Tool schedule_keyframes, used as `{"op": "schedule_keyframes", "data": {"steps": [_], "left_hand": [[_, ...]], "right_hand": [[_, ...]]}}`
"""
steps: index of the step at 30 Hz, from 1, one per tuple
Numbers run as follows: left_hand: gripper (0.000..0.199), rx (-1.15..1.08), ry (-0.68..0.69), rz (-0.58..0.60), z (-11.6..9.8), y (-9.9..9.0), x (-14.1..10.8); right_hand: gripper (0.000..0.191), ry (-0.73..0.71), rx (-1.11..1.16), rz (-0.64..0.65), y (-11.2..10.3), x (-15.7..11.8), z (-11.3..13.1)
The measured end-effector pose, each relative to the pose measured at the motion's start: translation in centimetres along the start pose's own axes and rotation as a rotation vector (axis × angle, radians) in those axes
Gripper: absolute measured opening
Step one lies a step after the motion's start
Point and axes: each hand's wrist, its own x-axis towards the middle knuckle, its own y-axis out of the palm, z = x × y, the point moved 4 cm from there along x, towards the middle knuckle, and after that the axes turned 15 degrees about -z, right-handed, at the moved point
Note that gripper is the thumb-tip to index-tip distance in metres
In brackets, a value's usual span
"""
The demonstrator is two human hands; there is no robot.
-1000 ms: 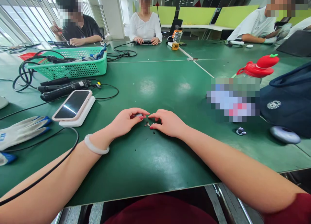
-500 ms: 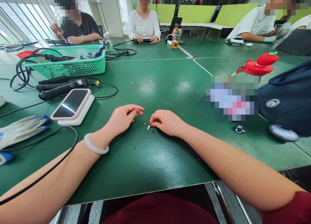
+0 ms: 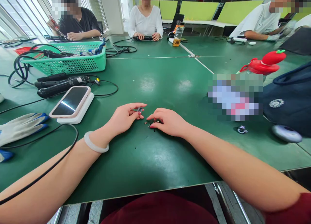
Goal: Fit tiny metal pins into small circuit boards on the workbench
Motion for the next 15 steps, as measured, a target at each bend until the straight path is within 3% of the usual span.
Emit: {"op": "schedule_keyframes", "data": {"steps": [4,7,11,15], "left_hand": [[0.039,-0.036,-0.027,0.012,0.11,0.08,-0.06],[0.042,-0.042,-0.025,0.052,0.22,0.23,-0.2],[0.046,0.023,0.035,0.138,-0.1,0.58,-0.53],[0.046,0.123,0.143,0.134,-0.71,0.66,-0.67]], "right_hand": [[0.01,-0.05,0.008,0.006,0.48,-0.08,0.21],[0.009,-0.039,0.026,-0.078,0.11,0.07,0.3],[0.009,0.09,0.124,-0.16,-0.47,0.11,0.16],[0.015,0.173,0.229,-0.171,-0.33,0.07,-0.09]]}}
